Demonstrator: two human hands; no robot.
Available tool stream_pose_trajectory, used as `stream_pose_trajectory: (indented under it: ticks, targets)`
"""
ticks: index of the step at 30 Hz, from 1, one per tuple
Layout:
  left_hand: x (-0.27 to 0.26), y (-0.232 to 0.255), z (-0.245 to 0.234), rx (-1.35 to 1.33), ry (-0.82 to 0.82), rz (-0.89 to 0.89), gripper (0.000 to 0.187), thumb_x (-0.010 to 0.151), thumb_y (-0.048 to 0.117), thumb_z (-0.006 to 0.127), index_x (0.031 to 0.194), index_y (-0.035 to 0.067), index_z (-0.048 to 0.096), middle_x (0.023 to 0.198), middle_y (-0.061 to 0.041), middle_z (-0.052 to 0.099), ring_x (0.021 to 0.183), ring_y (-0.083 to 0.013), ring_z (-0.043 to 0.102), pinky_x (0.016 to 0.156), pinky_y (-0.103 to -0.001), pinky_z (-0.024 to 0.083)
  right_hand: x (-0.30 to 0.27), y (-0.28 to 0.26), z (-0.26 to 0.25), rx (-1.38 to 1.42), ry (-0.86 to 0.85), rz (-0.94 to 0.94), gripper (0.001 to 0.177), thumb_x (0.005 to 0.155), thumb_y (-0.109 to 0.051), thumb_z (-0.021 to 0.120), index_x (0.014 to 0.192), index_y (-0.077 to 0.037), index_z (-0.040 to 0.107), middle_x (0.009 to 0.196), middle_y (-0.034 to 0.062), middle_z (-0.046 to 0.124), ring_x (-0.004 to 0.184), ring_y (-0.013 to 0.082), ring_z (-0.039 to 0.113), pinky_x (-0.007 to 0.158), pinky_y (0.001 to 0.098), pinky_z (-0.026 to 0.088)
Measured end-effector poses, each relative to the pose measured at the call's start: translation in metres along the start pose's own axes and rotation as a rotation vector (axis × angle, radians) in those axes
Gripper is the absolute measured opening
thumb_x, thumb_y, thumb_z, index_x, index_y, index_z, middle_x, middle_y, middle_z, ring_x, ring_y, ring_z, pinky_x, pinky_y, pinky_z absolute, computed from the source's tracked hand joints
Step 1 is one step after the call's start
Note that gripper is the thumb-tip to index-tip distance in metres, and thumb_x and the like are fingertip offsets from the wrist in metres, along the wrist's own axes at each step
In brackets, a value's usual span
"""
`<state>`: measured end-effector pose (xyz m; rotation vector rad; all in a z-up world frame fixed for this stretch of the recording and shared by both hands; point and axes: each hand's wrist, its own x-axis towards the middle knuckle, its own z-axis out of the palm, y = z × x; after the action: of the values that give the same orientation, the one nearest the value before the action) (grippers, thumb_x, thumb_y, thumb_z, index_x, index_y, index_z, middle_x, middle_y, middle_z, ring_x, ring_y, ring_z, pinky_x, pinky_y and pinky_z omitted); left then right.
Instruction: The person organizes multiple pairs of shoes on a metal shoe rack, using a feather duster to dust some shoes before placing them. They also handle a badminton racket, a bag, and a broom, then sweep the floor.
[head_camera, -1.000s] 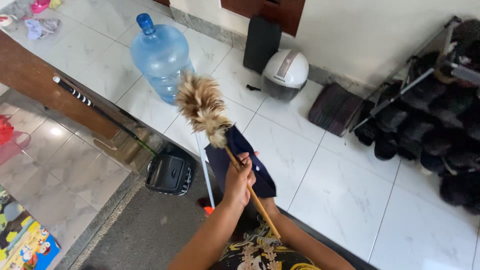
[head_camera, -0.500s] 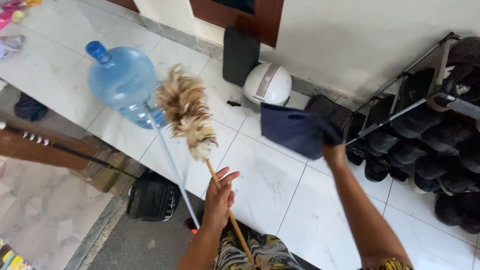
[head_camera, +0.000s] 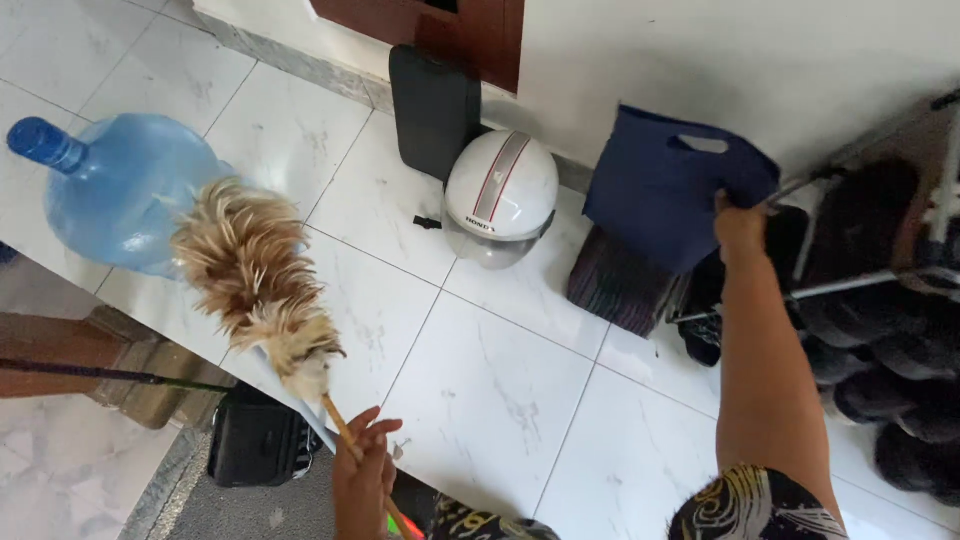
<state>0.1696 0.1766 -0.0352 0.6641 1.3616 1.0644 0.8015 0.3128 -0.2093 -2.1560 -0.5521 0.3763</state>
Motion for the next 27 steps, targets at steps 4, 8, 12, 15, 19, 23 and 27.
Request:
stream_pose_trajectory:
  ticks: [4,8,12,15,19,23,27]
  targets:
    - [0.018,-0.015,0.001,-0.009,0.054,-0.092,0.026,0.081,0.002,0.042,0.107,0.000,0.046,0.085,-0.019,0.059,0.031,-0.0077,0.019,0.028,-0.020,0.018,0.037,0.011,-0.003,-0.917,0.069,-0.350,0.050,0.085,-0.024,0.049,0.128,-0.002,0.033,0.094,0.0165,0.054,0.087,0.0339,0.051,0.085,0.0493,0.028]
    - [0.025,-0.010,0.012,0.029,0.103,-0.175,0.025,0.084,0.005,0.040,0.107,0.002,0.050,0.088,-0.016,0.060,0.032,-0.0113,0.017,0.031,-0.027,0.021,0.069,0.036,0.006,-0.242,0.300,0.006,0.034,0.075,-0.020,0.061,0.105,-0.005,0.056,0.103,0.0130,0.057,0.091,0.0268,0.054,0.078,0.0333,0.040]
    - [0.040,-0.042,0.004,0.013,0.069,-0.047,0.027,0.080,0.003,0.043,0.106,0.000,0.047,0.082,-0.017,0.061,0.031,-0.0059,0.019,0.027,-0.019,0.018,0.035,0.016,0.017,0.134,0.321,0.108,0.056,0.077,-0.005,0.060,0.124,-0.011,0.031,0.125,0.0106,0.044,0.113,0.0236,0.045,0.095,0.0323,0.032]
    - [0.035,-0.014,0.017,0.108,0.102,-0.176,0.026,0.084,0.007,0.040,0.108,0.002,0.049,0.086,-0.015,0.062,0.032,-0.0105,0.019,0.031,-0.025,0.022,0.056,0.047,0.033,-0.062,0.476,0.186,0.080,0.085,-0.012,0.072,0.133,-0.005,0.008,0.140,0.0144,0.012,0.131,0.0238,0.013,0.107,0.0329,0.006]
    - [0.033,-0.006,0.012,0.128,0.114,-0.080,0.024,0.086,0.011,0.038,0.105,0.003,0.050,0.086,-0.012,0.061,0.035,-0.0105,0.028,0.034,-0.026,0.029,0.048,0.120,0.052,0.427,0.642,0.077,0.076,0.083,0.006,0.048,0.132,-0.020,-0.003,0.144,0.0001,-0.004,0.135,0.0243,0.015,0.094,0.0507,0.016]
    - [0.036,-0.026,-0.023,0.100,0.155,0.112,0.024,0.083,0.013,0.042,0.103,0.003,0.049,0.084,-0.011,0.060,0.039,-0.0120,0.038,0.038,-0.024,0.036,-0.018,0.099,0.084,-0.322,0.605,-0.043,0.091,0.098,-0.031,0.083,0.131,0.005,0.006,0.140,0.0176,0.013,0.133,0.0263,0.012,0.110,0.0318,0.003]
    - [0.030,-0.026,-0.059,0.099,0.205,0.295,0.020,0.087,0.014,0.040,0.099,0.004,0.052,0.085,-0.007,0.058,0.066,-0.0152,0.050,0.062,-0.030,0.045,-0.167,0.106,0.140,-0.735,0.329,-0.095,0.064,0.097,-0.022,0.054,0.127,0.012,0.009,0.135,0.0243,0.016,0.127,0.0357,0.020,0.106,0.0373,0.017]
